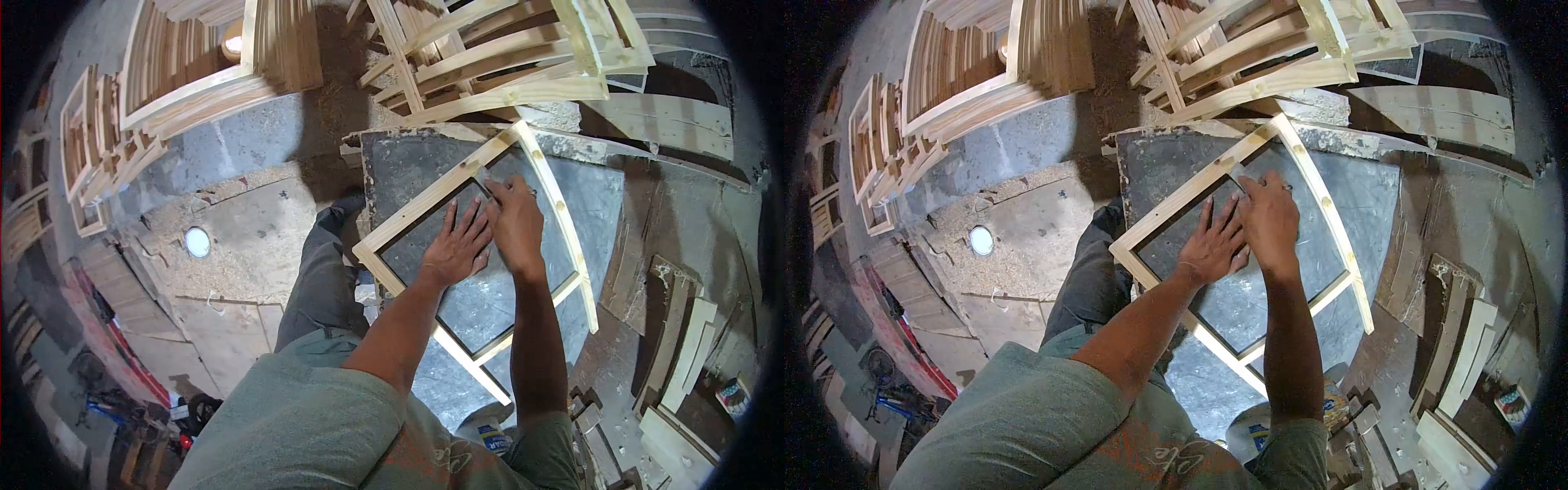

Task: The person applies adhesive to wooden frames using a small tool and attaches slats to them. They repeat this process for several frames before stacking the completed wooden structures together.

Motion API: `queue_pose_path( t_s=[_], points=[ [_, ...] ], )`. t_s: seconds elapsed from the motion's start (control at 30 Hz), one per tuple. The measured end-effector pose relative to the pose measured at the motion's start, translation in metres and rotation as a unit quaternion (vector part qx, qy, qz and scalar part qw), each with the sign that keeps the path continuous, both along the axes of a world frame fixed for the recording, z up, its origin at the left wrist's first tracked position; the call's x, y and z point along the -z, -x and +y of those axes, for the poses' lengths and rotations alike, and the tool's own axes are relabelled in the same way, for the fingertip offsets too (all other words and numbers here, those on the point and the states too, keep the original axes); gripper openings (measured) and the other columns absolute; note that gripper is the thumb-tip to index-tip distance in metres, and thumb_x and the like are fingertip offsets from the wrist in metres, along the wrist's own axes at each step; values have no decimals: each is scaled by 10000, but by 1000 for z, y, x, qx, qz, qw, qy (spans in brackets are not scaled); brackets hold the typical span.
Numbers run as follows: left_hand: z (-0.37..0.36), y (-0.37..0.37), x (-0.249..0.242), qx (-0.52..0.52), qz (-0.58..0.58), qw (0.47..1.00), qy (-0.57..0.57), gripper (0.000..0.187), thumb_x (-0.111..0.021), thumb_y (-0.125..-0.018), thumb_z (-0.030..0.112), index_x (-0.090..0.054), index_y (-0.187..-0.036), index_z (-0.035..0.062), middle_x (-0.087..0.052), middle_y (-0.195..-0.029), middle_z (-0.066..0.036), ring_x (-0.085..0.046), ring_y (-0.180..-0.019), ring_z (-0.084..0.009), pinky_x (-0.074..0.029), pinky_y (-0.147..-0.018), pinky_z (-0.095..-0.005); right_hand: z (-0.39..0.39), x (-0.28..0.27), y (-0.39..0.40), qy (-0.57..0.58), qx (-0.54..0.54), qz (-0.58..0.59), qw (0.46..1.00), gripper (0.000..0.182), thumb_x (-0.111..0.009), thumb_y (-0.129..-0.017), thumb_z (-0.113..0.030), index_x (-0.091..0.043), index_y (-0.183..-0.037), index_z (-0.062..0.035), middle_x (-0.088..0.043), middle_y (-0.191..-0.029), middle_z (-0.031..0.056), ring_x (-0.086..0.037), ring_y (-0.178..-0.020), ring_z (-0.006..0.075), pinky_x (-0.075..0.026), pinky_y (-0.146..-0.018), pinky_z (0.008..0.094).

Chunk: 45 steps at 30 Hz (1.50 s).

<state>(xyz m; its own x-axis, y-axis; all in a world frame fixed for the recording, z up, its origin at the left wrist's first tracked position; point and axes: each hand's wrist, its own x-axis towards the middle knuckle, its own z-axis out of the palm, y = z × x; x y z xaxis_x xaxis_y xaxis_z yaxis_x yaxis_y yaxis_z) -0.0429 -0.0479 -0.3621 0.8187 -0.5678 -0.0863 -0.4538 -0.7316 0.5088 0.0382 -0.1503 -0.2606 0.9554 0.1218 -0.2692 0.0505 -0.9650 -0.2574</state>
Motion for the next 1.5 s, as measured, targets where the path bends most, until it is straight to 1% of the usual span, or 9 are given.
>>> queue_pose_path(
  t_s=[0.57,0.67,0.7,0.77,0.9,1.1,1.2,1.37,1.5],
  points=[
    [-1,4,4,-38,-12,997,73,653,-501,-921,438,-429,-1469,90,-346,-1562,-127,-159,-1510,-347,-32,-1209,-621,15,-10,-2,2,13,50,999,339,-625,-860,-138,-681,-1190,-81,-585,-1085,182,-608,-1019,388,-505,-845,454],
    [-7,4,12,4,157,987,22,628,-435,-978,406,-332,-1525,115,-279,-1591,-173,-164,-1515,-315,-21,-1214,-598,23,-14,20,-37,-48,128,990,360,-610,-854,-125,-680,-1206,-112,-587,-1124,183,-601,-1054,388,-488,-892,461],
    [-4,11,18,-64,151,973,164,617,-435,-971,365,-336,-1525,113,-279,-1603,-138,-202,-1508,-305,-32,-1220,-579,24,-12,27,-63,-80,149,984,368,-607,-854,-120,-682,-1214,-131,-585,-1143,180,-599,-1065,387,-481,-911,471],
    [-1,12,20,-99,84,966,222,615,-436,-967,363,-338,-1521,114,-279,-1604,-133,-203,-1508,-301,-37,-1221,-576,36,-6,41,-52,-148,114,981,380,-601,-854,-106,-689,-1216,-182,-582,-1179,164,-592,-1096,379,-454,-951,511],
    [3,9,18,-80,-11,990,112,612,-437,-960,358,-340,-1513,116,-279,-1606,-121,-204,-1509,-294,-45,-1223,-570,41,21,49,-22,-264,51,963,403,-628,-870,-182,-655,-1268,-238,-559,-1282,141,-579,-1167,405,-380,-1038,620],
    [-2,10,19,-85,-41,991,95,607,-439,-949,351,-344,-1502,120,-278,-1609,-104,-206,-1509,-283,-58,-1227,-561,34,45,41,-17,-143,50,988,468,-640,-855,-208,-617,-1321,-249,-530,-1351,154,-503,-1273,392,-331,-1059,649],
    [-2,11,17,-89,-51,991,90,605,-440,-943,347,-346,-1496,122,-278,-1610,-96,-207,-1510,-278,-65,-1229,-556,39,22,50,-94,-92,8,991,445,-666,-819,-97,-659,-1260,-154,-583,-1215,184,-569,-1145,387,-418,-1001,537],
    [-8,12,15,-95,-74,990,75,601,-442,-934,342,-349,-1487,125,-278,-1613,-81,-208,-1510,-269,-76,-1232,-549,54,46,77,40,-135,62,988,464,-669,-823,-196,-645,-1284,-153,-458,-1364,267,-495,-1241,490,-322,-1096,588],
    [-16,18,30,-102,-74,991,48,643,-458,-892,371,-296,-1480,167,-247,-1625,-56,-201,-1514,-230,-109,-1236,-535,65,10,72,57,-186,81,977,469,-679,-821,-197,-638,-1282,-118,-531,-1241,230,-537,-1180,453,-356,-1054,583]
  ],
)
